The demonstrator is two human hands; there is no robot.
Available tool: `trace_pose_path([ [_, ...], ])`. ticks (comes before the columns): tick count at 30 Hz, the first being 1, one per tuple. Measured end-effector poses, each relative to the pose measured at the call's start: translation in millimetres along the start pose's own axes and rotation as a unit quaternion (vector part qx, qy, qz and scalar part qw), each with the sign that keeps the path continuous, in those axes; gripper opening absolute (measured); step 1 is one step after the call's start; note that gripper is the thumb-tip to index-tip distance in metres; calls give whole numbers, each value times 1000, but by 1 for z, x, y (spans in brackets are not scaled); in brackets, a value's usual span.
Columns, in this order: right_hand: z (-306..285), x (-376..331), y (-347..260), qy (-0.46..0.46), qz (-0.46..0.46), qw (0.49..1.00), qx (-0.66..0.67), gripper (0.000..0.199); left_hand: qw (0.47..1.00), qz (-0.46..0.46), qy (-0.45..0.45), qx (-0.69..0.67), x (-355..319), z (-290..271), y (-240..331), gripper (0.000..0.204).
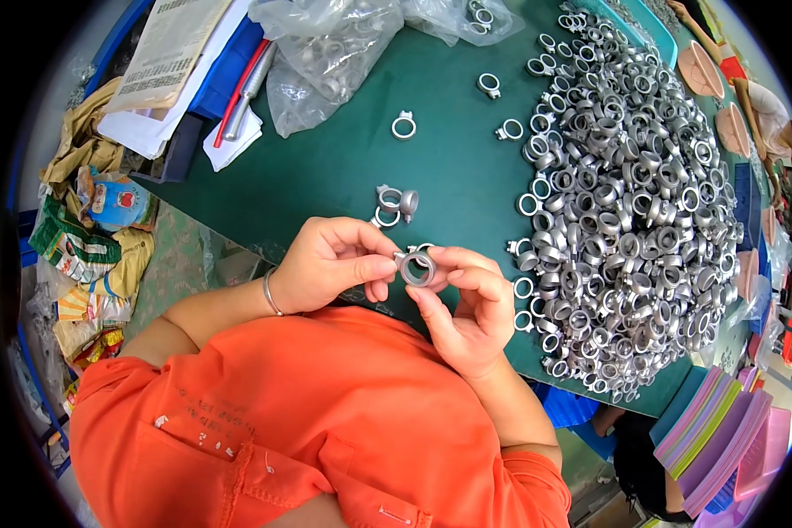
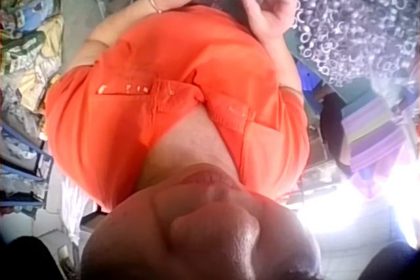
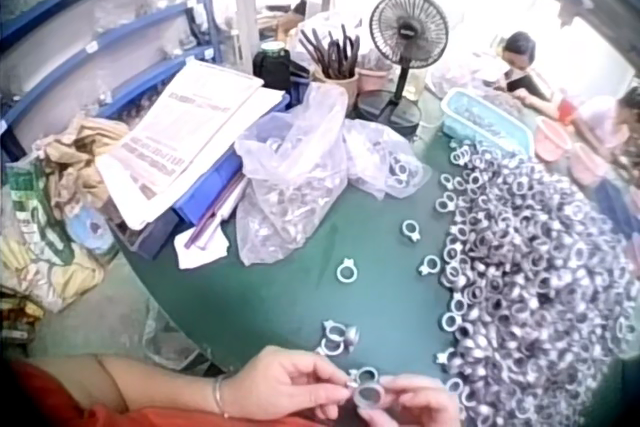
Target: The person assembles metal ring components by hand, picking up individual rings from a pile, joining them together, and placing the sub-assemblies into bags or containers; they also write on a small card and handle a piece of cloth.
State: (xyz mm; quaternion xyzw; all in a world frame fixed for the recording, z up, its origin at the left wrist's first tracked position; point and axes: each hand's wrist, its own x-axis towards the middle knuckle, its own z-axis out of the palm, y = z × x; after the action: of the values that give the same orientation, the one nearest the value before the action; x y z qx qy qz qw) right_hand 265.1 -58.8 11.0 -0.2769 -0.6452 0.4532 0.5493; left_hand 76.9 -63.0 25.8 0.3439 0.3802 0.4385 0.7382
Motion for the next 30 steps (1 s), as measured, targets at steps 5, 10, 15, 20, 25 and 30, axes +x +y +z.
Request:
trace_pose_path([
  [5, 0, 8, -7, -27, -17, 998, -57, 35, 999, -44, -24, -10, 3, 0, 2, 21],
  [10, -8, 21, -13, -61, -27, 969, -236, 18, 964, -177, -48, -195, 2, -12, 0, 25],
  [15, -13, 17, -2, -177, 73, 904, -382, 21, 990, -118, 31, -73, -1, -17, -8, 14],
  [20, -8, 7, 7, -125, 92, 931, -331, 19, 994, -94, 49, 31, -2, -12, -8, 12],
  [25, -4, 4, 1, -71, 214, 974, -3, 9, 996, -76, 31, 31, -4, -2, -7, 17],
  [30, -2, 0, 1, -60, 262, 944, 192, 8, 998, -35, 6, 42, -4, -2, -2, 20],
])
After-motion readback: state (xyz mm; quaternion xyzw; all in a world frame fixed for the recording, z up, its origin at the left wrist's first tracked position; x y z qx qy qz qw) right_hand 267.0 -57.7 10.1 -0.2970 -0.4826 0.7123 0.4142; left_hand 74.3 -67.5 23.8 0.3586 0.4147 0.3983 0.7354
